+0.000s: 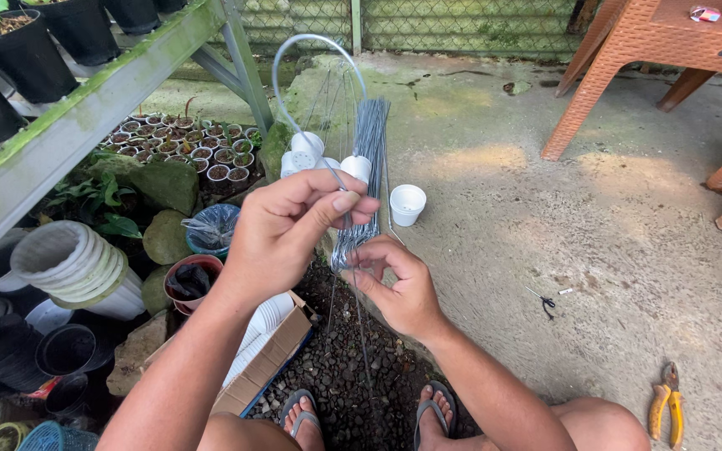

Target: The person sits on the ground and assembles wire hangers by threading metal wires through holes in small white plastic cups. They use pliers to bend and secure the wires, then place the finished units aside.

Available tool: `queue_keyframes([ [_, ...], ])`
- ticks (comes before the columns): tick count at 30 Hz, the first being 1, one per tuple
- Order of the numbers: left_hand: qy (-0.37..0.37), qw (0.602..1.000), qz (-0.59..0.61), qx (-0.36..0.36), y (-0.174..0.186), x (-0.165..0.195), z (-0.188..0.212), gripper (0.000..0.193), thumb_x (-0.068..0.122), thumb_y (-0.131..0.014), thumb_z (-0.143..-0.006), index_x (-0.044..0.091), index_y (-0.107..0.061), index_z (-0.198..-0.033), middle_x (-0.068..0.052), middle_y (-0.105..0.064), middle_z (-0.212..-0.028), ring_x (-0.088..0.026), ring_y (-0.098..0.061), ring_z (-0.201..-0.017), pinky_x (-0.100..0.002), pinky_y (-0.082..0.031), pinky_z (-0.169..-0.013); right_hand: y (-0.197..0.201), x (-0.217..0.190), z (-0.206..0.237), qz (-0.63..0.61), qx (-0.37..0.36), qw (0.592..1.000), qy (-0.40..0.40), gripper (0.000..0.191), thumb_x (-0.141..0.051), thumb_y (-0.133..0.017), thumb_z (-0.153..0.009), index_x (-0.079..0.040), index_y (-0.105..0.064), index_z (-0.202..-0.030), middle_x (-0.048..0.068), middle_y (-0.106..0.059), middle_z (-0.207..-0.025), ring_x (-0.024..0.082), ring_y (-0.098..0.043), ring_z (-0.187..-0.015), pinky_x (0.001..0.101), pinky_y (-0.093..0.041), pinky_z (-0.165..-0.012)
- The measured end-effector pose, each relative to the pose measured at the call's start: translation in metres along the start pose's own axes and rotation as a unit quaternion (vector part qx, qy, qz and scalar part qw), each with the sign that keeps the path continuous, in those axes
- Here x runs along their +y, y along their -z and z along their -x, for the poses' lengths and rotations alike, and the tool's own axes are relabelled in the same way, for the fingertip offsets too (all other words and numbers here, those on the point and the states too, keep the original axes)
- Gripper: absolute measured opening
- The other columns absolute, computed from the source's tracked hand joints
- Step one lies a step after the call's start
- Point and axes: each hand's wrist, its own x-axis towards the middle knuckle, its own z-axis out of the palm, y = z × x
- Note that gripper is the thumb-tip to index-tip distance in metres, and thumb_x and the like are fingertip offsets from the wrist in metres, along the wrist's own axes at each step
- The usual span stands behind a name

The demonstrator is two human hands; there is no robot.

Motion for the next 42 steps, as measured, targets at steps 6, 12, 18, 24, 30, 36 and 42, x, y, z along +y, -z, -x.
queue_keyframes([
  [6, -0.024, 0.999, -0.034, -0.017, -0.006, -0.006, 0.004, 0.018, 0.007, -0.056, -0.107, -0.005, -0.066, -0.117, -0.012, -0.077, -0.106, -0.015, -0.073, -0.1, -0.031, -0.061, -0.089, 0.002, 0.002, -0.005, 0.013, -0.045, 0.999, -0.019, 0.016, -0.01, -0.082, -0.088, -0.003, -0.07, -0.097, 0.002, -0.071, -0.098, 0.012, -0.067, -0.093, 0.0279, -0.054, -0.086],
  [12, -0.021, 0.999, 0.01, -0.026, -0.013, -0.011, 0.011, 0.018, 0.008, -0.055, -0.107, -0.005, -0.064, -0.116, -0.013, -0.076, -0.107, -0.018, -0.075, -0.105, -0.032, -0.063, -0.092, 0.001, -0.006, -0.005, 0.016, -0.075, 0.997, -0.029, 0.014, -0.012, -0.079, -0.091, -0.005, -0.071, -0.1, 0.002, -0.074, -0.097, 0.012, -0.069, -0.096, 0.0307, -0.054, -0.091],
  [18, -0.008, 0.998, 0.047, -0.033, -0.018, -0.015, 0.014, 0.019, 0.009, -0.057, -0.107, -0.006, -0.064, -0.116, -0.014, -0.074, -0.107, -0.019, -0.075, -0.105, -0.033, -0.063, -0.09, -0.004, -0.009, -0.008, -0.001, -0.089, 0.996, -0.008, 0.016, -0.014, -0.078, -0.092, -0.005, -0.07, -0.102, 0.003, -0.074, -0.103, 0.015, -0.07, -0.102, 0.0323, -0.055, -0.094],
  [24, -0.007, 1.0, 0.021, -0.019, -0.014, -0.017, 0.009, 0.022, 0.01, -0.058, -0.106, -0.006, -0.068, -0.118, -0.013, -0.077, -0.105, -0.017, -0.075, -0.101, -0.032, -0.062, -0.09, -0.006, -0.005, -0.007, -0.01, -0.088, 0.995, -0.041, 0.014, -0.013, -0.077, -0.094, -0.005, -0.07, -0.103, 0.002, -0.075, -0.1, 0.014, -0.071, -0.099, 0.032, -0.056, -0.093],
  [30, -0.023, 1.0, 0.01, -0.003, -0.007, -0.016, 0.005, 0.021, 0.008, -0.061, -0.105, -0.006, -0.07, -0.118, -0.011, -0.076, -0.106, -0.015, -0.074, -0.101, -0.03, -0.061, -0.09, -0.001, 0.002, -0.009, -0.006, -0.066, 0.997, -0.051, 0.026, -0.01, -0.078, -0.091, -0.004, -0.067, -0.114, 0.004, -0.072, -0.113, 0.015, -0.066, -0.11, 0.0324, -0.052, -0.098],
  [36, -0.037, 0.999, 0.014, 0.009, -0.004, -0.016, 0.004, 0.022, 0.007, -0.062, -0.105, -0.007, -0.07, -0.12, -0.013, -0.077, -0.106, -0.015, -0.073, -0.098, -0.03, -0.061, -0.089, 0.005, 0.004, 0.015, 0.051, 0.039, 0.997, 0.051, 0.035, -0.013, -0.066, -0.098, 0.001, -0.059, -0.129, 0.011, -0.06, -0.134, 0.023, -0.057, -0.131, 0.0385, -0.044, -0.115],
  [42, -0.041, 0.997, 0.058, 0.027, -0.008, -0.018, -0.005, 0.025, 0.008, -0.062, -0.105, -0.008, -0.068, -0.123, -0.014, -0.076, -0.108, -0.016, -0.073, -0.098, -0.03, -0.061, -0.089, -0.014, 0.019, 0.112, -0.016, 0.016, 1.0, -0.013, 0.054, -0.016, -0.068, -0.092, 0.008, -0.048, -0.137, 0.016, -0.064, -0.127, 0.025, -0.059, -0.125, 0.0431, -0.039, -0.115],
])
